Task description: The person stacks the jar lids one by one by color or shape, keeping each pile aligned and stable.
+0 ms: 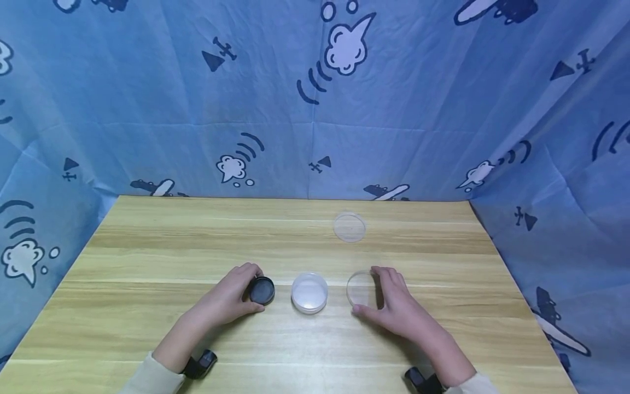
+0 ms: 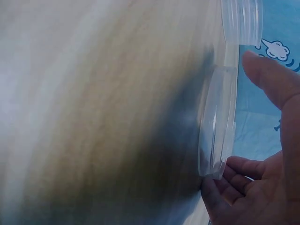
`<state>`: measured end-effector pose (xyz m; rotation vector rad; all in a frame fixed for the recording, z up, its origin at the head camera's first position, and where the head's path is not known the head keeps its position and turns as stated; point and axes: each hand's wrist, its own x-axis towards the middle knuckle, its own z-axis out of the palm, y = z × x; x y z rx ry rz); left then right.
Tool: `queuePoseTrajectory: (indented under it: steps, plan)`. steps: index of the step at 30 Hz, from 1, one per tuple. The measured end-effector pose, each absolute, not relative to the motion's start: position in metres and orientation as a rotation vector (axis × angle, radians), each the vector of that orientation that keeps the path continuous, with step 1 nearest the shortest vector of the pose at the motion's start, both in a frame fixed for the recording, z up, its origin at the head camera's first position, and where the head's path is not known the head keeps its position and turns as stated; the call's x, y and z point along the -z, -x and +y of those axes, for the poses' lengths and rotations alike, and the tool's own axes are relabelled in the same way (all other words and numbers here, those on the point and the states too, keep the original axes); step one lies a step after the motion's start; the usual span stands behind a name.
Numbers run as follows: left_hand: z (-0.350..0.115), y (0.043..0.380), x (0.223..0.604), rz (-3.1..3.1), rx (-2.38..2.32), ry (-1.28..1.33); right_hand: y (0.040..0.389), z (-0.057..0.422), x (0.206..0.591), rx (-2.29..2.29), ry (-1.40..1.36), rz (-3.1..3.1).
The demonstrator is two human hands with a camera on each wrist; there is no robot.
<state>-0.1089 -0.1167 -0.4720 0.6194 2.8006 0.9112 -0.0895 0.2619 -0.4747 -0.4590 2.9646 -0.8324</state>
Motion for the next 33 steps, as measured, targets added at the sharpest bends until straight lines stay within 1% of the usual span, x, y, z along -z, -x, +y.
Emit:
queuePoseTrajectory:
  steps: [8, 22, 33]
  plan:
    - [-0.117, 0.109, 0.474, 2.806, -0.919, -0.632, 0.104, 0.259, 0.471, 0.930, 0.396, 2.893]
    - [-0.117, 0.110, 0.475, 2.810, -0.910, -0.634, 0.153, 0.266, 0.467, 0.968, 0.339, 2.875]
    - [-0.118, 0.111, 0.476, 2.805, -0.923, -0.639, 0.178, 0.261, 0.470, 0.953, 0.308, 2.862]
